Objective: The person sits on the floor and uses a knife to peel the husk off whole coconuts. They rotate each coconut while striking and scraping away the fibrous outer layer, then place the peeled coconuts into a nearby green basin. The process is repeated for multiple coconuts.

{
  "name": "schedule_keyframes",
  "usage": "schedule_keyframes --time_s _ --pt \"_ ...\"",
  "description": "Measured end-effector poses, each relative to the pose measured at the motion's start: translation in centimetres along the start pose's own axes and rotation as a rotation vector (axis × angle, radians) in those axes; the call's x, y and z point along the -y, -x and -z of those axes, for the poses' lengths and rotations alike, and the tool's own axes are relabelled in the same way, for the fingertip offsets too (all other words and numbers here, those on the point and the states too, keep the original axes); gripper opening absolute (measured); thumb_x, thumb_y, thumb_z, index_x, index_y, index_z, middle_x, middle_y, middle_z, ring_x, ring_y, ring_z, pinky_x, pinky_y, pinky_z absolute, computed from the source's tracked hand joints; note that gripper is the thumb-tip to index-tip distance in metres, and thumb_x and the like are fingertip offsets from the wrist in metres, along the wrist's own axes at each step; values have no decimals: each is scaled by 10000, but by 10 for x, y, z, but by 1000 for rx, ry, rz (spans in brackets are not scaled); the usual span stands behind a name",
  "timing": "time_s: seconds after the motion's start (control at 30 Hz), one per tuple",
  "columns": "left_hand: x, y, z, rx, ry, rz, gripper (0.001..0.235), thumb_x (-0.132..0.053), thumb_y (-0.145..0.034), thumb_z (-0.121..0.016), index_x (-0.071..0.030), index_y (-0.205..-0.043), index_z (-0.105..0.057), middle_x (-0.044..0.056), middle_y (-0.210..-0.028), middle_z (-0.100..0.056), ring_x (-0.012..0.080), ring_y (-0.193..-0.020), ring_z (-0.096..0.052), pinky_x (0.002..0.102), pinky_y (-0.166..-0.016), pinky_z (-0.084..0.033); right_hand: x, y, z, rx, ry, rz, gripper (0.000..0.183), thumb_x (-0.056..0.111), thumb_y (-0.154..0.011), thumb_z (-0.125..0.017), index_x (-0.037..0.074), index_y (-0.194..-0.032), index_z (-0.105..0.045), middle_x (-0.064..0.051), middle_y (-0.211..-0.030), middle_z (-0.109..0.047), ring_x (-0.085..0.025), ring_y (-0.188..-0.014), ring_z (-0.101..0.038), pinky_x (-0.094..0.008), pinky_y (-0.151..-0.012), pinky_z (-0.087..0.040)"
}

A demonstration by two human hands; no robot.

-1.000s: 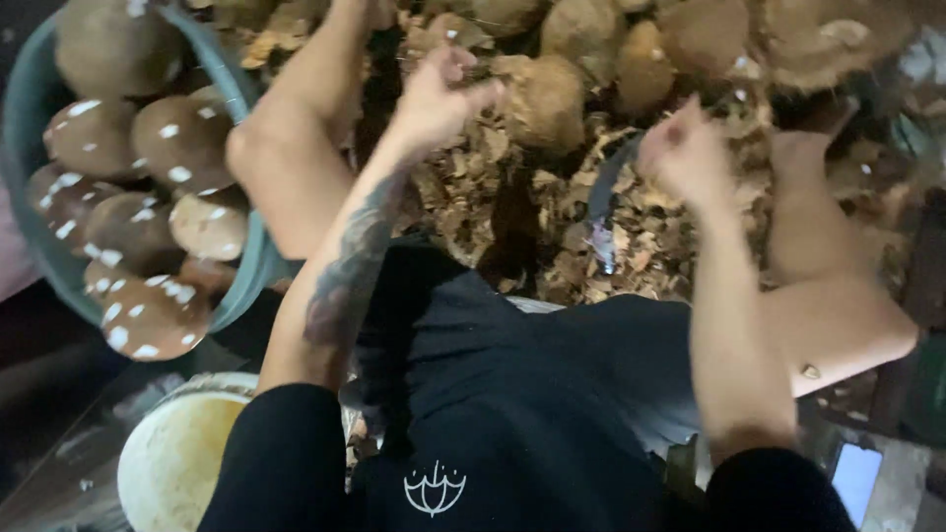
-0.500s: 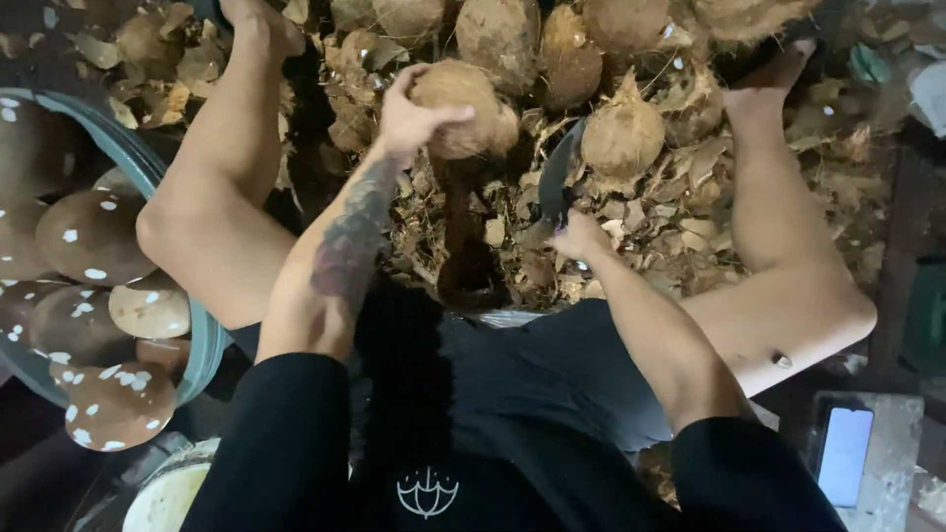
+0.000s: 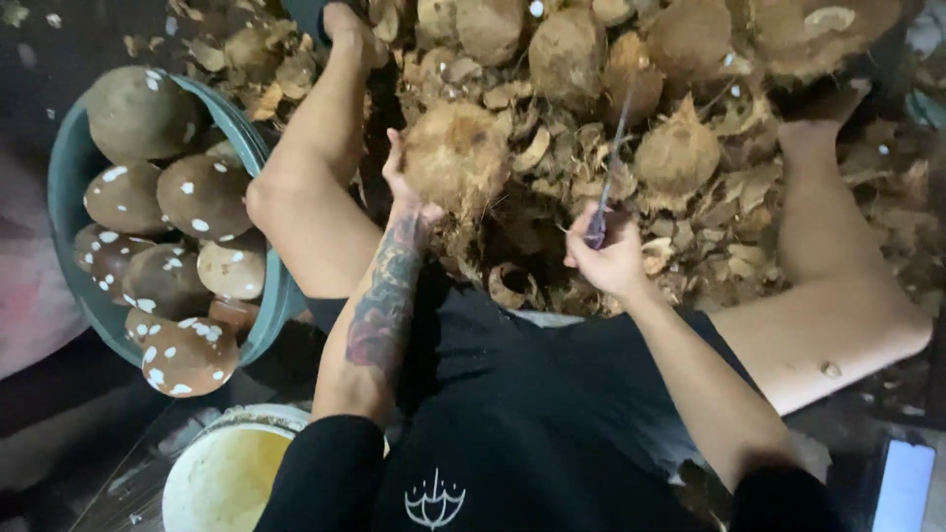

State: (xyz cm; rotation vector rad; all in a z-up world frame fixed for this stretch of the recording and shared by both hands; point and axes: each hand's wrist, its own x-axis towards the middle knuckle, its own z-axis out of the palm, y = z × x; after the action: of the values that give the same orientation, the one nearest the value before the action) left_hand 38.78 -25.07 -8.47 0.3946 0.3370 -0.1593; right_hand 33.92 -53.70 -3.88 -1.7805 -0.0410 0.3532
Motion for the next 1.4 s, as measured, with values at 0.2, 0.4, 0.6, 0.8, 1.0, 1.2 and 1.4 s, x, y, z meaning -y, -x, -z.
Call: schedule_keyframes --time_s 0.2,0.4,0.6,0.8,1.0,1.2,1.4 --pt "48 -26 65 -95 48 145 912 -769 -724 -793 -112 -1350 -708 241 -1332 -709 476 -1219 -693 719 -1025 -573 110 28 -1 167 -218 461 234 -164 -852 -643 -29 -670 -586 -172 -568 -650 -230 -466 -681 -246 -500 -506" --pt "56 -31 48 -330 -716 -201 612 -341 -682 -1021 -215 -1224 -768 154 -1158 -719 283 -1060 -697 427 -869 -624 55 56 25 240 145 369 199 183 -931 -623 120 -744 -650 -9 -687 -718 -160 -542 -665 -255 -565 -488" --pt "41 -13 37 -389 -865 -226 665 -407 -680 -1010 -257 -1270 -742 158 -1196 -707 276 -1086 -679 424 -923 -599 -68 10 -20 269 242 -262 56 10 -815 -641 -27 -773 -651 -178 -544 -601 -244 -399 -620 -372 -338 -437" --pt "50 -12 39 -405 -833 -185 651 -430 -686 -1006 -267 -1260 -746 181 -1243 -695 312 -1131 -680 455 -940 -587 -49 -4 -24 75 -155 -211 193 -76 -727 -567 20 -562 -545 -174 -426 -554 -241 -324 -574 -324 -308 -464" --pt "48 -22 34 -407 -572 -194 621 -502 -782 -888 -214 -1298 -697 198 -1296 -645 335 -1187 -626 514 -999 -546 -140 -60 -10 -292 483 -310 254 302 -867 -693 51 -894 -671 -182 -777 -728 -371 -873 -756 -536 -689 -511" --pt "40 -17 22 -274 -169 -34 736 -619 -768 -817 -163 -1332 -686 181 -1314 -696 366 -1166 -679 576 -1017 -547 -89 -55 -17 -45 728 -351 758 254 -922 -704 -75 -1542 -416 -403 -1114 -697 -537 -1124 -694 -650 -943 -564" --pt "52 -15 25 -140 -51 -16 690 -587 -849 -767 -109 -1341 -688 207 -1321 -712 382 -1193 -699 587 -1050 -536 2 -93 -48 -163 -150 493 518 125 -1109 -635 21 -1522 -340 -248 -1479 -477 -449 -1461 -435 -594 -1212 -335"
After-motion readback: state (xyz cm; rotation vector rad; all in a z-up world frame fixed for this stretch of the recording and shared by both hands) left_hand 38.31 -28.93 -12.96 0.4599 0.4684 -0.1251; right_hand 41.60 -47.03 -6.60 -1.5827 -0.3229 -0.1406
